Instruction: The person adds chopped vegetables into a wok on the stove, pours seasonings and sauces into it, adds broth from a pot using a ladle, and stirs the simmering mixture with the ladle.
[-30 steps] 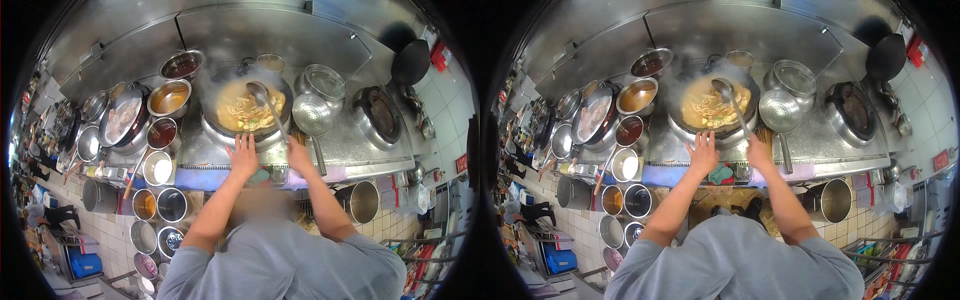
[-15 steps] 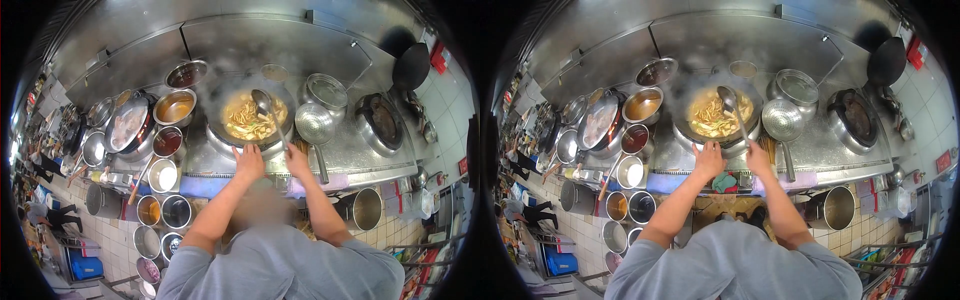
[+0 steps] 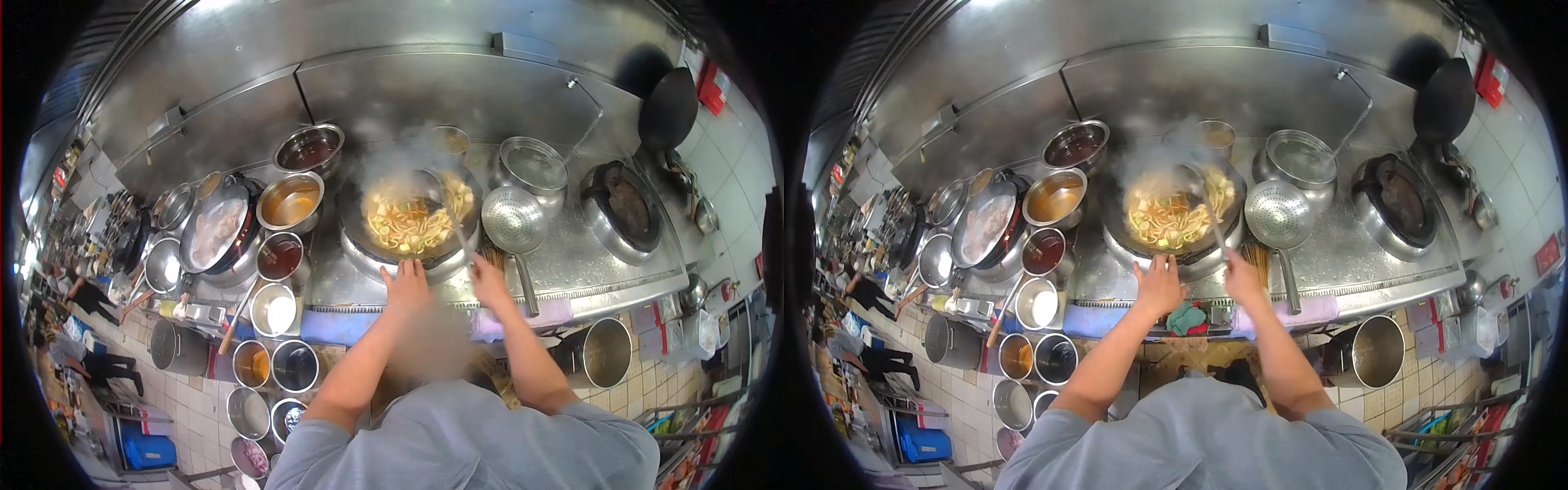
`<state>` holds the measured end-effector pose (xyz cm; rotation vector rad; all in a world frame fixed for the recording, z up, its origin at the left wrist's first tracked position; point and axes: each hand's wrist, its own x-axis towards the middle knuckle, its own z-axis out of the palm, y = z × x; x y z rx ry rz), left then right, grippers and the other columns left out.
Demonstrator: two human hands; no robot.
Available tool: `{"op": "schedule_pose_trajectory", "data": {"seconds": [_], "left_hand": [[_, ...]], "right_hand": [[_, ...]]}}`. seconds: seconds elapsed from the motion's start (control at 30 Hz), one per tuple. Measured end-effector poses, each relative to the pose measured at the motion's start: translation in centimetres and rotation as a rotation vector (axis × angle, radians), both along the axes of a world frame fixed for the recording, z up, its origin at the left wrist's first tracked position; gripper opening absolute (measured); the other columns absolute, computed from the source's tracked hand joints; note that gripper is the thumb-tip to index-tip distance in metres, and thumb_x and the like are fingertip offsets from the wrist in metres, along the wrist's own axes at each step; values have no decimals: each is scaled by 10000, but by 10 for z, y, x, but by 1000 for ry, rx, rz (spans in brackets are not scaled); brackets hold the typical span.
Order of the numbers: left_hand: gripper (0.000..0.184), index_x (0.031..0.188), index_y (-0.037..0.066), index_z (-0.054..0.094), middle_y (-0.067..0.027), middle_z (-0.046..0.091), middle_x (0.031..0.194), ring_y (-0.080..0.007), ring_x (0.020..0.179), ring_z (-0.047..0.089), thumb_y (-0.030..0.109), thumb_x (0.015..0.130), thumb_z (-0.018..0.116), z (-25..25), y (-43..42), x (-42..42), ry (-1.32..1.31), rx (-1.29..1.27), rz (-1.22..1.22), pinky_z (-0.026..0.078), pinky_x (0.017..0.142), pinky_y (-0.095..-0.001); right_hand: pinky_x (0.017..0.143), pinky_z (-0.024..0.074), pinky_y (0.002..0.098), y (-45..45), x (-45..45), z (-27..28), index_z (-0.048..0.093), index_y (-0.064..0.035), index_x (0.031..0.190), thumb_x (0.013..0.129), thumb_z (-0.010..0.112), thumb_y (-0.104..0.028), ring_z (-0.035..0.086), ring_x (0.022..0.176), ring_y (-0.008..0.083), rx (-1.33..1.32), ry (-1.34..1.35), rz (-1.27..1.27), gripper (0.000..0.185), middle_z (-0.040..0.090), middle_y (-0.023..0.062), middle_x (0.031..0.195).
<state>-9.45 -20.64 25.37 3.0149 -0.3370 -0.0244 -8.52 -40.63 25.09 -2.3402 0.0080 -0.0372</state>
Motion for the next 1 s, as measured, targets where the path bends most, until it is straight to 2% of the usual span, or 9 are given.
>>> {"op": "schedule_pose_trajectory", "data": {"seconds": [0.07, 0.23, 0.37, 0.43, 0.5, 0.7, 0.83, 0.93, 1.0], "left_hand": [[782, 1384, -30, 312, -152, 351, 1362, -280, 1317, 307, 414, 814, 609, -3, 0, 2, 33, -49, 40, 159, 1031, -680], [830, 1399, -28, 276, -162, 299, 1413, -293, 1349, 254, 431, 800, 622, -23, -2, -2, -89, -31, 72, 143, 1021, -699], [856, 1400, -24, 275, -157, 275, 1427, -305, 1353, 221, 442, 780, 638, -28, -9, -3, -88, -19, 149, 158, 1003, -711], [869, 1401, -19, 278, -150, 272, 1437, -309, 1337, 244, 439, 765, 653, -25, -15, -6, -60, -11, 198, 214, 976, -690], [870, 1404, -9, 278, -150, 270, 1443, -317, 1313, 293, 434, 759, 657, -16, -22, -11, -28, 6, 228, 244, 957, -668], [851, 1416, 40, 278, -158, 267, 1459, -355, 1093, 556, 415, 754, 660, -8, -24, -14, -14, -13, 275, 315, 899, -600], [831, 1414, 45, 284, -147, 272, 1461, -326, 1055, 589, 420, 766, 643, 4, -24, -12, 46, -29, 298, 325, 886, -593], [818, 1413, 50, 291, -139, 272, 1463, -317, 1058, 590, 422, 771, 636, 7, -27, -10, 66, -33, 308, 327, 888, -589], [808, 1411, 56, 299, -132, 272, 1465, -310, 1071, 586, 421, 773, 634, 4, -26, -8, 52, -37, 318, 324, 896, -589]], "right_hand": [[737, 476, 404, 29, -4, -5, 499, -77, 1275, 868, 543, -159, 623, 810, 329, 111, -17, -8, 417, 647, 188, 917], [470, 407, 243, -30, -24, 18, 464, -143, 1337, 842, 568, -104, 497, 564, 68, 652, 529, 107, 507, 548, 12, 771], [529, 453, 288, -72, -1, 31, 468, -129, 1328, 844, 552, -98, 550, 594, 145, 356, 480, 142, 493, 596, 61, 812], [626, 515, 391, -51, 23, -16, 449, -104, 1332, 843, 537, -78, 635, 680, 309, 80, -103, 164, 498, 647, 156, 948], [806, 490, 406, -10, 24, -2, 455, -92, 1320, 840, 533, -93, 629, 836, 386, 52, 68, 84, 486, 627, 213, 1043], [443, 457, 341, -54, -4, -23, 419, -124, 1368, 861, 579, -158, 574, 508, 184, 570, 418, 224, 533, 638, 97, 909], [535, 493, 361, -99, 2, 25, 418, -129, 1368, 857, 573, -140, 608, 588, 227, 336, 457, 230, 534, 639, 127, 906], [749, 499, 381, -53, 20, -7, 453, -105, 1313, 858, 552, -118, 624, 790, 297, 69, 21, 122, 466, 634, 194, 959], [695, 497, 376, -17, 20, -51, 460, -115, 1313, 866, 546, -129, 619, 739, 283, 156, -40, 128, 455, 636, 190, 921]]}}
